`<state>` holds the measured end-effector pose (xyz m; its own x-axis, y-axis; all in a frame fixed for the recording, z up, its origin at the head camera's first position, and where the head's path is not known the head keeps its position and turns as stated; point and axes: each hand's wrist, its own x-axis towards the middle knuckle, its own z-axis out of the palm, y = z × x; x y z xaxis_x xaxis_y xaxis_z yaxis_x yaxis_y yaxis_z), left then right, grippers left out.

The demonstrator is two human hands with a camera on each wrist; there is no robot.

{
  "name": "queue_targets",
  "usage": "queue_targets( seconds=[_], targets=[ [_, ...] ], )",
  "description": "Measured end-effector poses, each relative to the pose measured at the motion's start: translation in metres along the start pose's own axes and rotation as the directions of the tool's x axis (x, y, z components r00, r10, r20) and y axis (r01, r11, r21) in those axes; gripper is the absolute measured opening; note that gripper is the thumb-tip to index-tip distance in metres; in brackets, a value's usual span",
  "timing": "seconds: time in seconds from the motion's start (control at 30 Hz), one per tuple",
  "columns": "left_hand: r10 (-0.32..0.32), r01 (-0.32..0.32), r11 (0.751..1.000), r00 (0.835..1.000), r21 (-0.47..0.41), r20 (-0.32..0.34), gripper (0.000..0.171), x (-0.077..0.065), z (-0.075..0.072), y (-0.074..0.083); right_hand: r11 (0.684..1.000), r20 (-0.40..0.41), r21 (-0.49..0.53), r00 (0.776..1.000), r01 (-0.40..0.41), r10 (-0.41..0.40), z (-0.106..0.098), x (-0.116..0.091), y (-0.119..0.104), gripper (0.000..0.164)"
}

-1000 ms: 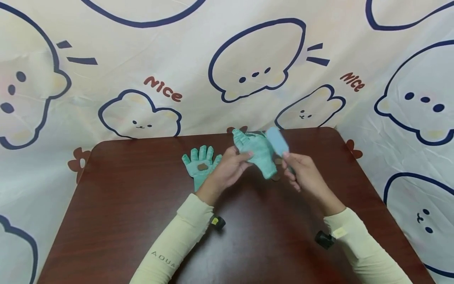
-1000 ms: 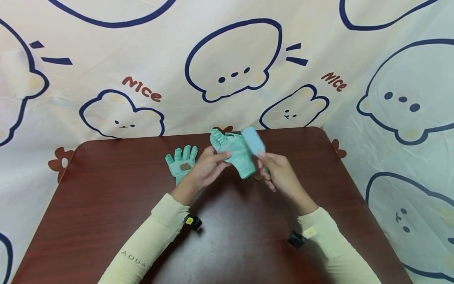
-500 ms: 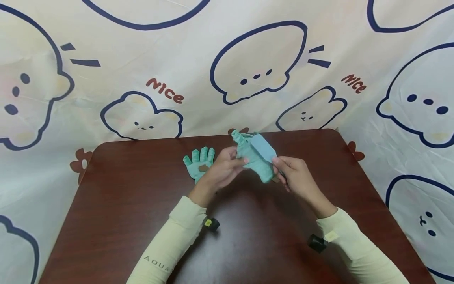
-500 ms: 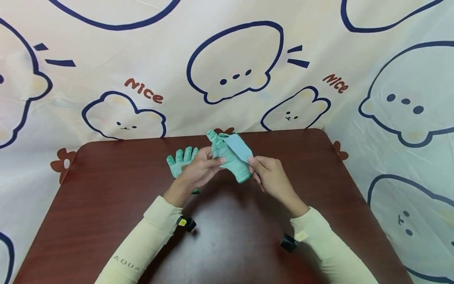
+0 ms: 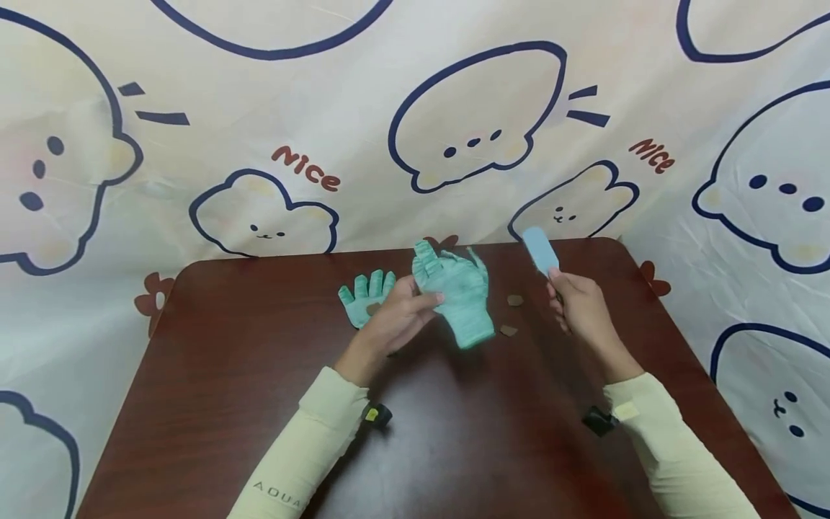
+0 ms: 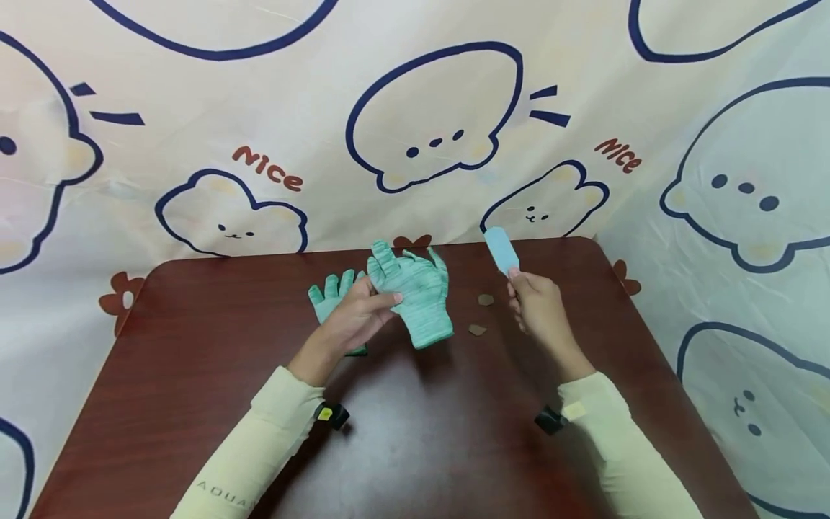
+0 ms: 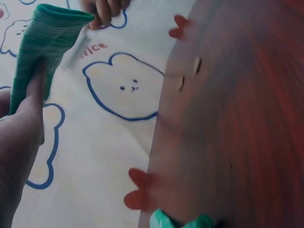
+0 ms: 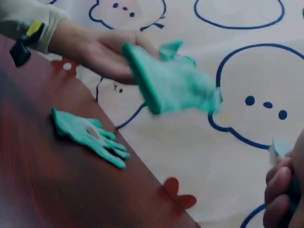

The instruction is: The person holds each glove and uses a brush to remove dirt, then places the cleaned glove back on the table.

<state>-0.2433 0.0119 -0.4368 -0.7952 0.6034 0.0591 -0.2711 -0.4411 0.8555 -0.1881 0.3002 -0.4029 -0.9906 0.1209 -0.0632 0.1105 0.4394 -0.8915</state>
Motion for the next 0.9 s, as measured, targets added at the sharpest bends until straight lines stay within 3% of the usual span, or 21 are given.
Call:
queue_targets(
  seconds=[0.1, 0.2, 0.37, 0.63, 0.9],
  targets=[
    [-0.017, 0.015, 0.999, 0.999, -0.044, -0.049, 0.05, 0.001, 0.001, 0.003, 0.997, 0.068, 0.073, 0.997, 0.022, -0.027, 0.002, -0.009, -0.006, 0.056],
    [-0.038, 0.032, 0.994, 0.998, -0.104, -0.059, 0.048, 0.006, 0.005, 0.002, 0.993, 0.136, 0.107, 0.989, 0.044, -0.059, 0.018, -0.019, -0.018, 0.057],
    [-0.048, 0.045, 0.993, 0.998, -0.11, -0.029, 0.046, 0.011, 0.014, 0.002, 0.994, 0.192, 0.028, 0.976, 0.103, -0.106, 0.044, -0.03, -0.029, 0.06],
    [0.008, -0.01, 0.996, 1.0, -0.093, -0.028, 0.049, 0.008, 0.017, 0.002, 0.953, 0.031, -0.155, 0.966, 0.259, -0.257, 0.05, -0.029, -0.025, 0.051],
    [0.009, -0.011, 0.996, 1.0, -0.087, -0.019, 0.049, 0.006, 0.015, -0.004, 0.961, 0.01, -0.171, 0.975, 0.219, -0.22, 0.04, -0.019, -0.014, 0.057]
  ],
)
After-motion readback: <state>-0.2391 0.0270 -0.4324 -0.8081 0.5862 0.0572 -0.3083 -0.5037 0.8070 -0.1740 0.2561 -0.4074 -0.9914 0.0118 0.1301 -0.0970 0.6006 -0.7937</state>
